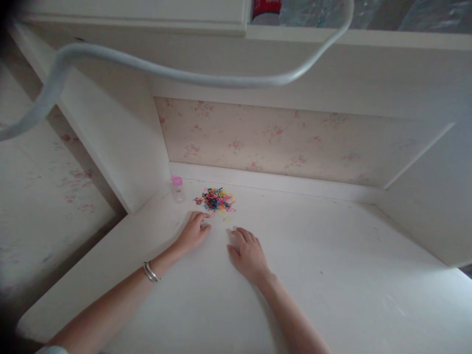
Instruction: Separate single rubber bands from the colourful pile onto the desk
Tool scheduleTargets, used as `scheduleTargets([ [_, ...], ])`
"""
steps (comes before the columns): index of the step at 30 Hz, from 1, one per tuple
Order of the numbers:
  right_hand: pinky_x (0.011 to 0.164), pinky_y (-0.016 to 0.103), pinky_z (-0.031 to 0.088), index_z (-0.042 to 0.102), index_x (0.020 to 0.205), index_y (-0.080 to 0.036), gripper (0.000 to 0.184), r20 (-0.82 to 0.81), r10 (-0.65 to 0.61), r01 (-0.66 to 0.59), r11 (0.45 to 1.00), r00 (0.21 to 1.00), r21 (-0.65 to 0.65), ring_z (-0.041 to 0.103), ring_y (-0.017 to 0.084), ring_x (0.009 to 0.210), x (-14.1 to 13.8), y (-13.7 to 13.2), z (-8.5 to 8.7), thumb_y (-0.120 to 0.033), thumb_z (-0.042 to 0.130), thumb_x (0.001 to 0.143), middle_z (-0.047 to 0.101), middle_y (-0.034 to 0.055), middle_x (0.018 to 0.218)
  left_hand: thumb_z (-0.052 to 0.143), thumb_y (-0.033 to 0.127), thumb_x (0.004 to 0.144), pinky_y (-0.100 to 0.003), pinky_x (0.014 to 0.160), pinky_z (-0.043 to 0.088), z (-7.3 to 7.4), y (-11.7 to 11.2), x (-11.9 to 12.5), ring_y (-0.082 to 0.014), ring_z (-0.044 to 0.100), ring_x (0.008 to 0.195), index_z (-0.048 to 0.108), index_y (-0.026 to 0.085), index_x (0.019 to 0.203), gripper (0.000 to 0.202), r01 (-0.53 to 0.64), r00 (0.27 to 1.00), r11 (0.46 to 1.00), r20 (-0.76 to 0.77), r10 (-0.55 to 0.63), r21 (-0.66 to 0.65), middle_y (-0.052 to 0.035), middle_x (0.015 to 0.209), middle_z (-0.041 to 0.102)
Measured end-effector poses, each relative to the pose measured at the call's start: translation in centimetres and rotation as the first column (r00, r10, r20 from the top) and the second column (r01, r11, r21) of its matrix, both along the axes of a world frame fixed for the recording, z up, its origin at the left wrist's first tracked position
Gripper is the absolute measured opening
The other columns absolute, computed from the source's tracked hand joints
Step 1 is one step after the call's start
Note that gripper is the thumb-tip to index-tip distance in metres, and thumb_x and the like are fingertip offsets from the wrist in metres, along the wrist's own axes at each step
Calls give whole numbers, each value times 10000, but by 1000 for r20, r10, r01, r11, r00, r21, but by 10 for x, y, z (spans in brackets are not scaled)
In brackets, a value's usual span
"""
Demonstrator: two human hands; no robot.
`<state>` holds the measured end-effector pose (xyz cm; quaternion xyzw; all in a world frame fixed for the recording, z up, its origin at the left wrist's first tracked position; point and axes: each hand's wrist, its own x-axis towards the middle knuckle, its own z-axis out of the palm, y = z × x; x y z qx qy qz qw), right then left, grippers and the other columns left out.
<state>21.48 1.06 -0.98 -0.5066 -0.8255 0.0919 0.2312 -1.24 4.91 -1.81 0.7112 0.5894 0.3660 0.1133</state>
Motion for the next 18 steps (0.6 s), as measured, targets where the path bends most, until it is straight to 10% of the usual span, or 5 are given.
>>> scheduleTargets([
  [9, 1101, 559, 110, 175, 1498, -232, 1001, 164, -151, 164, 984, 975, -67, 137, 372, 1408, -39, 91, -13, -795, 458, 720, 139, 140, 1557, 367, 425, 919, -455, 1124, 229, -3, 109, 0, -295, 285, 1363, 475, 131, 1282, 479, -221, 971, 975, -84, 223, 34, -176, 1420, 377],
  [18, 1124, 503, 69, 292, 1463, -199, 824, 142, 15, 2, 992, 990, -124, 152, 296, 1418, -68, 175, -3, -718, 378, 829, 206, 140, 1542, 333, 375, 932, -420, 1113, 253, -4, 174, -3, -243, 418, 1300, 557, 155, 1189, 406, -125, 981, 990, -155, 113, -64, -148, 1323, 542],
])
